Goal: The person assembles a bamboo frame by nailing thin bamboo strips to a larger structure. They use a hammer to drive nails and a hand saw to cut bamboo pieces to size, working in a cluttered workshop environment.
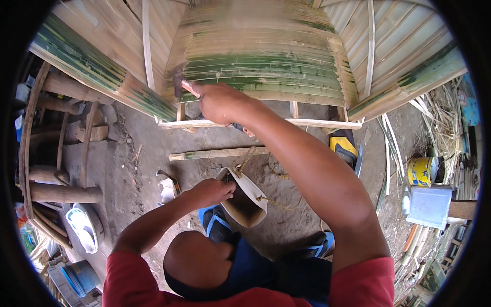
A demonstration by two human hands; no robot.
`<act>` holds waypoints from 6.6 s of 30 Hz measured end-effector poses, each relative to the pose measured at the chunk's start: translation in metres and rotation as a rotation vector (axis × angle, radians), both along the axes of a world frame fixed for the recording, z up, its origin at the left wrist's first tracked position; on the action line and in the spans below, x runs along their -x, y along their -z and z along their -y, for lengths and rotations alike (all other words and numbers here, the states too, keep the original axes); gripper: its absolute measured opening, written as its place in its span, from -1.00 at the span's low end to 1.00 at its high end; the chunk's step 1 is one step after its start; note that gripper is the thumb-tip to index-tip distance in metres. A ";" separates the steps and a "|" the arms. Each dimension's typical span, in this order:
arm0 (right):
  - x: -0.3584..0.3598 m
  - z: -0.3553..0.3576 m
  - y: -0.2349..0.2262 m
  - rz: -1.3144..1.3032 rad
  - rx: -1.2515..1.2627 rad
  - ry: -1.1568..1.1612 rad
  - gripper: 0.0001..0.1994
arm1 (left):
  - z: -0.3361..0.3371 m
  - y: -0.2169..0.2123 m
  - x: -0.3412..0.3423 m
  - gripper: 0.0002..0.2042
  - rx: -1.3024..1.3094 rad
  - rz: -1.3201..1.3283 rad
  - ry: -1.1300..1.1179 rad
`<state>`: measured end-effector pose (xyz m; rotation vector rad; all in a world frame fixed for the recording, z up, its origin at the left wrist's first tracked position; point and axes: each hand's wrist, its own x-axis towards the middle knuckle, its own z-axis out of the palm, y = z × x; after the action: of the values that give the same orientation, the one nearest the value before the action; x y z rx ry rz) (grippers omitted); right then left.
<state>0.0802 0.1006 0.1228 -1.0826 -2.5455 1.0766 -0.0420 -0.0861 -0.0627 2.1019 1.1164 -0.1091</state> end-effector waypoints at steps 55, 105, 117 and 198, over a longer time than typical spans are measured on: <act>-0.124 0.049 0.035 -0.143 -0.258 0.313 -0.25 | -0.211 -0.055 0.018 -0.80 -0.477 0.230 -0.525; -0.125 0.055 0.097 0.015 -0.073 0.341 -0.29 | 0.013 0.029 -0.023 -0.90 -0.086 -0.055 -0.043; -0.010 0.010 0.056 0.071 -0.123 -0.025 -0.30 | -0.048 -0.048 0.048 -0.83 -0.407 0.653 -1.102; -0.384 0.131 0.126 0.271 -0.031 0.284 -0.80 | -0.103 -0.039 -0.044 -0.77 -0.682 0.392 0.080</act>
<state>0.4647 -0.0307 -0.0035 -1.6192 -2.4840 0.8650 0.0022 0.0173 -0.0238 2.5969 0.8982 0.7108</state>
